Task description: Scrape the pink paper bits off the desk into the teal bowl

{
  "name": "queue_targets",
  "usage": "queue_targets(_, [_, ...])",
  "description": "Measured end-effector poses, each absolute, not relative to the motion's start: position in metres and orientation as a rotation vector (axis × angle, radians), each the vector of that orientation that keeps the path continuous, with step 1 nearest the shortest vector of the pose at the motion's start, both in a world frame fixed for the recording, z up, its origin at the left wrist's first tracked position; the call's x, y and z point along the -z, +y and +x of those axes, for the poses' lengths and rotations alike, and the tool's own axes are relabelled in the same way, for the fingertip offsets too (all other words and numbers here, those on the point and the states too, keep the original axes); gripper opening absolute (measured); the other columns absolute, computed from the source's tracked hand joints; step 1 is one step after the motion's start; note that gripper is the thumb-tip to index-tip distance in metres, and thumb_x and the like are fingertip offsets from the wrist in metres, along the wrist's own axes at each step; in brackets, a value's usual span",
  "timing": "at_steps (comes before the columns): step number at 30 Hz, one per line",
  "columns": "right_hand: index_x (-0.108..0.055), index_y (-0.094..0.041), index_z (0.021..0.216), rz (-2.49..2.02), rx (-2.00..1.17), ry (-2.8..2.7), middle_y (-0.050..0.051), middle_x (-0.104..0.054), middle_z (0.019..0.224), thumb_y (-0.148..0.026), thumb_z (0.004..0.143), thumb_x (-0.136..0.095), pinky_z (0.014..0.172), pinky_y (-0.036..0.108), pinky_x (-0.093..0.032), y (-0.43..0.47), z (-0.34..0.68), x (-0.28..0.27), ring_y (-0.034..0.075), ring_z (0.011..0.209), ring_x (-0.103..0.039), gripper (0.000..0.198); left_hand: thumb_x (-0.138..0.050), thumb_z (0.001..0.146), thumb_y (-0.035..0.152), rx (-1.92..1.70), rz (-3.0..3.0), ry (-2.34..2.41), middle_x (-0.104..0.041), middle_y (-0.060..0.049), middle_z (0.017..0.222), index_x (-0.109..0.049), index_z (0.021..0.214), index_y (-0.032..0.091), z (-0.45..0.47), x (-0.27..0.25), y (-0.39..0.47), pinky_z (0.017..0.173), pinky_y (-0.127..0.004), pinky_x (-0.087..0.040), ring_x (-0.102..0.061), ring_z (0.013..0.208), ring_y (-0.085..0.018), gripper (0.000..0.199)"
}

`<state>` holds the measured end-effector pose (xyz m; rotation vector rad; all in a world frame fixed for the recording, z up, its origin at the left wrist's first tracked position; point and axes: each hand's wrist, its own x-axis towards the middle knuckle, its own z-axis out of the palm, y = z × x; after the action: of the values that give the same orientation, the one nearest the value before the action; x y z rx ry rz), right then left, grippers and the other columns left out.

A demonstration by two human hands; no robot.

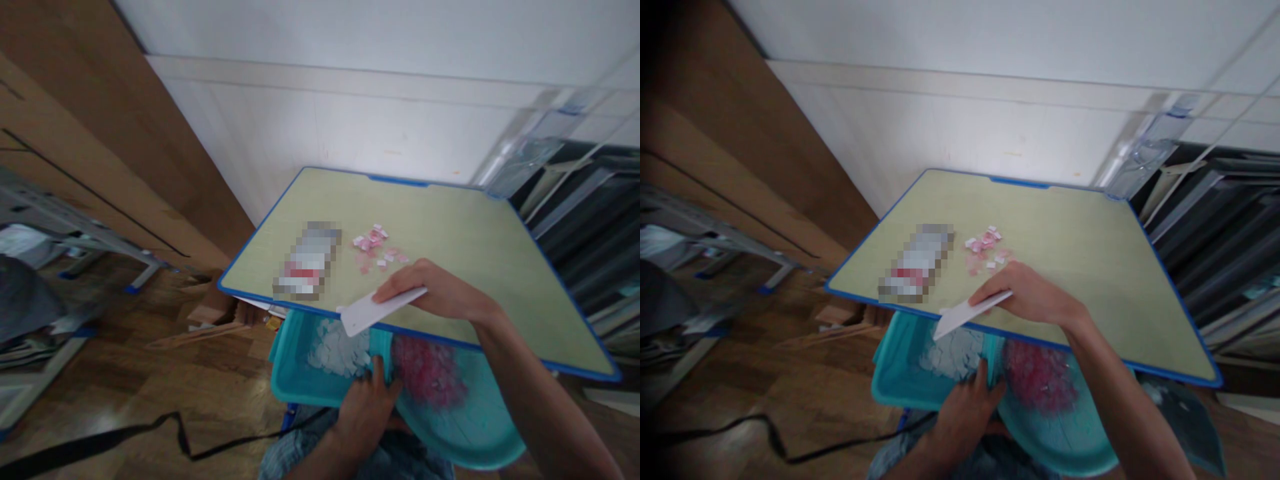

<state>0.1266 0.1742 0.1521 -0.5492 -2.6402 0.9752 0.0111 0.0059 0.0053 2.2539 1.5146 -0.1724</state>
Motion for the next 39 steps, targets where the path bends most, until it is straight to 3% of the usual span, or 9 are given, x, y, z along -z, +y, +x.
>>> queue_targets(10, [-0.071,-0.017,0.090,-0.724,-1.045,-2.507,0.006,-0.073,0.081,-0.021,0.081,-0.053,0.066,0.023,-0.049,0.169,0.130,-0.150,0.015,0.070,-0.066,0.021,-0.054,0.066,0.062,0.176,2.277,1.518,-0.037,-0.021,0.130,-0.044,0.118,0.029,0.011,-0.006,0.005,0.064,-0.037,-0.051,-0.062,0.080,-0.025,0.062])
queue_targets(26, [-0.070,-0.019,0.095,-0.523,-1.024,-2.553,0.007,-0.071,0.092,-0.021,0.083,-0.051,0.076,0.024,-0.049,0.166,0.124,-0.156,0.016,0.084,-0.066,0.023,-0.057,0.066,0.059,0.185,2.236,1.514,-0.036,-0.021,0.132,-0.045,0.119,0.028,0.011,-0.009,0.006,0.066,-0.037,-0.051,-0.062,0.084,-0.026,0.062])
queue_targets(33, [-0.068,-0.015,0.101,-0.553,-1.293,-2.514,0.007,-0.073,0.079,-0.030,0.083,-0.051,0.058,0.023,-0.049,0.192,0.125,-0.137,0.013,0.061,-0.064,0.028,-0.058,0.064,0.061,0.174,2.236,1.522,-0.036,-0.020,0.132,-0.044,0.119,0.028,0.012,-0.005,0.004,0.066,-0.038,-0.052,-0.061,0.084,-0.027,0.066])
queue_targets(39, [-0.071,-0.014,0.093,-0.609,-1.283,-2.520,0.011,-0.071,0.093,-0.039,0.081,-0.053,0.073,0.027,-0.049,0.205,0.159,-0.131,0.020,0.084,-0.066,0.033,-0.056,0.066,0.062,0.169,2.265,1.514,-0.037,-0.020,0.131,-0.046,0.118,0.029,0.011,-0.001,0.005,0.064,-0.038,-0.052,-0.062,0.081,-0.026,0.063])
